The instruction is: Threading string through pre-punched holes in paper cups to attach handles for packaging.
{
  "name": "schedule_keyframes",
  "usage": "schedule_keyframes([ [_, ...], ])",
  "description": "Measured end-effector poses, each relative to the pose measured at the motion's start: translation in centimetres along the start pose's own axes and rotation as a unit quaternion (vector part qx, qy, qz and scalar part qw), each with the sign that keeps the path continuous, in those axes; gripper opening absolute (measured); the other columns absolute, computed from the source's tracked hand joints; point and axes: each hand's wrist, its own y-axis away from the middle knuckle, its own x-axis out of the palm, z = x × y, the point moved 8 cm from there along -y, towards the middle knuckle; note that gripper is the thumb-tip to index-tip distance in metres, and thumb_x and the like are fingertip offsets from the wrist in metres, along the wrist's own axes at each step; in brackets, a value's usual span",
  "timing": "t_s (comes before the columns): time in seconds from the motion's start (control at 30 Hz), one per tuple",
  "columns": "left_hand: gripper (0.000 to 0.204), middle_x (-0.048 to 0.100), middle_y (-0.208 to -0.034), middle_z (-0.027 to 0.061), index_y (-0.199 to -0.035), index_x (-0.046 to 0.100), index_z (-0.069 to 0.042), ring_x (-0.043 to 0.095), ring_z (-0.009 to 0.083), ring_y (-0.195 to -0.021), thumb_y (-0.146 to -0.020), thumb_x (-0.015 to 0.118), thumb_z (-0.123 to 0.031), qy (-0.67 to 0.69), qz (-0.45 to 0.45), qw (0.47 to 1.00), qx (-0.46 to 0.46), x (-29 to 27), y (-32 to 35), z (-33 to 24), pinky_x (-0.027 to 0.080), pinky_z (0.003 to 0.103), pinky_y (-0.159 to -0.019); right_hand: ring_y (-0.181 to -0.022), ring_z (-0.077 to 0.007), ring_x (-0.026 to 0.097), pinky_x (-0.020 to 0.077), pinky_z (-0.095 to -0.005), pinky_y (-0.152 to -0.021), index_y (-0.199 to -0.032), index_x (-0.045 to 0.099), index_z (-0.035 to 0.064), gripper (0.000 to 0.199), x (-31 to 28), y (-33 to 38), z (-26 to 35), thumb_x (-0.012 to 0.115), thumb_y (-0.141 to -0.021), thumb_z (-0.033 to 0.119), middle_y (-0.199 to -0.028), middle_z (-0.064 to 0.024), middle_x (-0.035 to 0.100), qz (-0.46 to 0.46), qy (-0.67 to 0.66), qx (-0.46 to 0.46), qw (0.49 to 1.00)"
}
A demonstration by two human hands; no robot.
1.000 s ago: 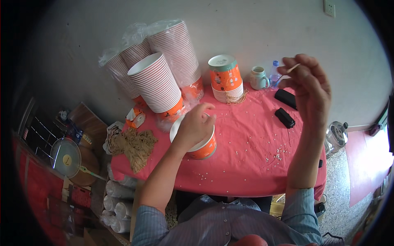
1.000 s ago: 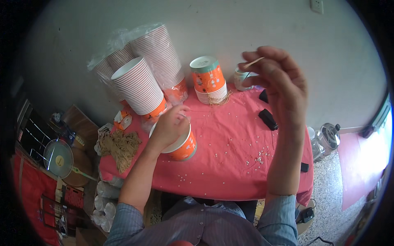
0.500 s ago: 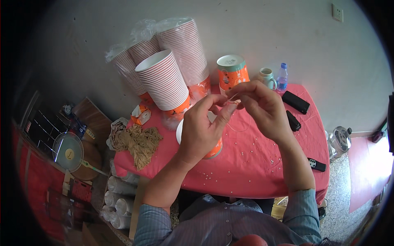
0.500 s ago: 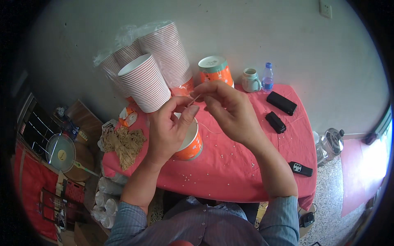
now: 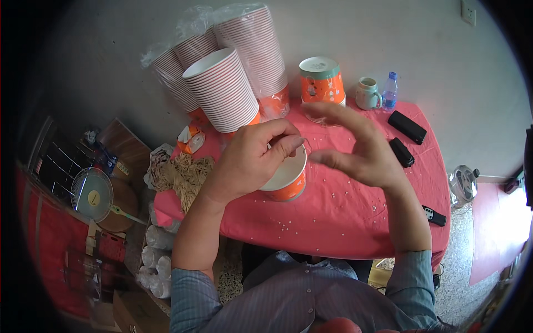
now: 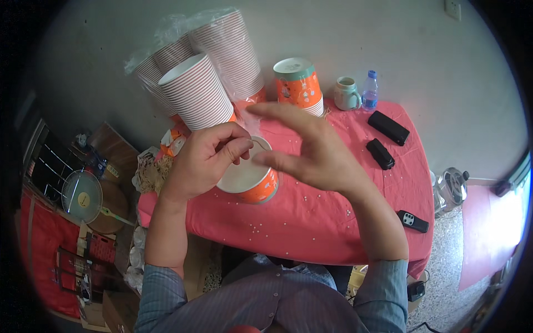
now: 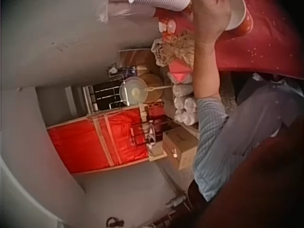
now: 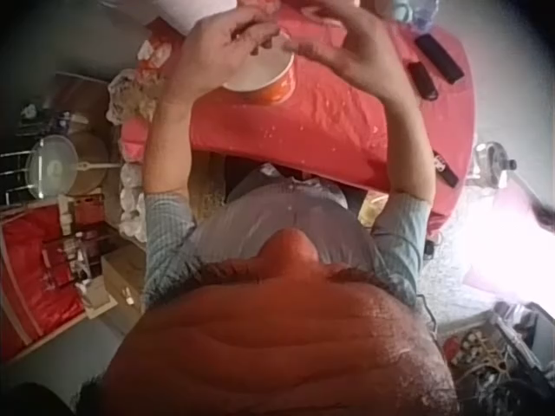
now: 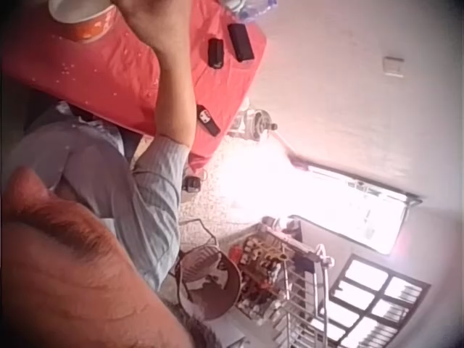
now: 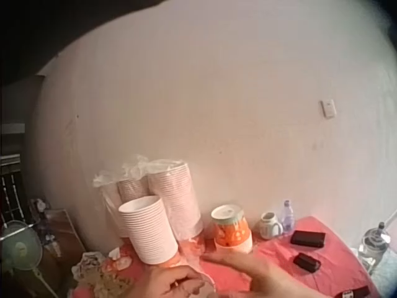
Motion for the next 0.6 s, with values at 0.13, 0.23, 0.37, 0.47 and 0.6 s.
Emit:
schedule_keyframes([
  [0.13,0.020,0.071,-0.086,0.0009,-0.104,0.071,0.002,0.063,0.0076,-0.079,-0.111,0.067,-0.016,0.019,0.034,0.998,-0.055,0.0,0.4,0.3,0.053,0.026,-0.073,-0.092,-0.0141,0.077,0.0622,-0.0303,-0.080,-0.141,0.069,0.0000,0.051,2.9,0.9,-2.1,0.086,-0.094,0.007,-0.109,-0.0104,0.080,0.005,-0.124,0.153,0.980],
  [0.23,0.020,0.070,-0.079,0.0041,-0.103,0.072,0.002,0.063,0.0089,-0.071,-0.109,0.069,-0.017,0.064,0.007,0.997,-0.034,-0.3,0.6,0.7,0.053,0.029,-0.068,-0.078,-0.0112,0.075,0.0604,-0.0287,-0.070,-0.129,0.076,0.0002,0.034,3.0,1.2,-2.9,0.084,-0.096,0.007,-0.091,-0.0059,0.080,-0.006,-0.074,0.182,0.981],
  [0.37,0.019,0.068,-0.077,0.0039,-0.103,0.072,0.001,0.062,0.0081,-0.070,-0.108,0.070,-0.016,0.027,0.004,0.999,-0.042,-0.6,1.4,1.4,0.053,0.028,-0.067,-0.074,-0.0111,0.073,0.0588,-0.0285,-0.067,-0.113,0.078,-0.0004,0.015,2.9,1.0,-2.4,0.079,-0.099,0.006,-0.087,-0.0064,0.078,0.012,-0.024,0.139,0.990],
  [0.47,0.019,0.070,-0.078,0.0040,-0.103,0.072,0.002,0.063,0.0087,-0.071,-0.108,0.070,-0.017,-0.017,-0.022,0.998,-0.052,-1.4,2.2,2.7,0.053,0.028,-0.068,-0.074,-0.0200,0.075,0.0588,-0.0339,-0.068,-0.106,0.076,0.0004,0.011,2.9,1.0,-2.9,0.076,-0.100,0.009,-0.084,-0.0102,0.077,0.006,0.002,0.151,0.989],
  [0.6,0.027,0.074,-0.081,0.0183,-0.104,0.073,0.005,0.072,0.0222,-0.071,-0.107,0.068,-0.021,-0.172,-0.151,0.968,-0.103,-4.9,3.9,8.1,0.053,0.037,-0.069,-0.073,-0.0306,0.076,0.0592,-0.0415,-0.069,-0.101,0.075,0.0028,0.013,2.3,1.1,-4.9,0.074,-0.100,0.015,-0.080,-0.0131,0.076,-0.036,0.036,0.187,0.981],
])
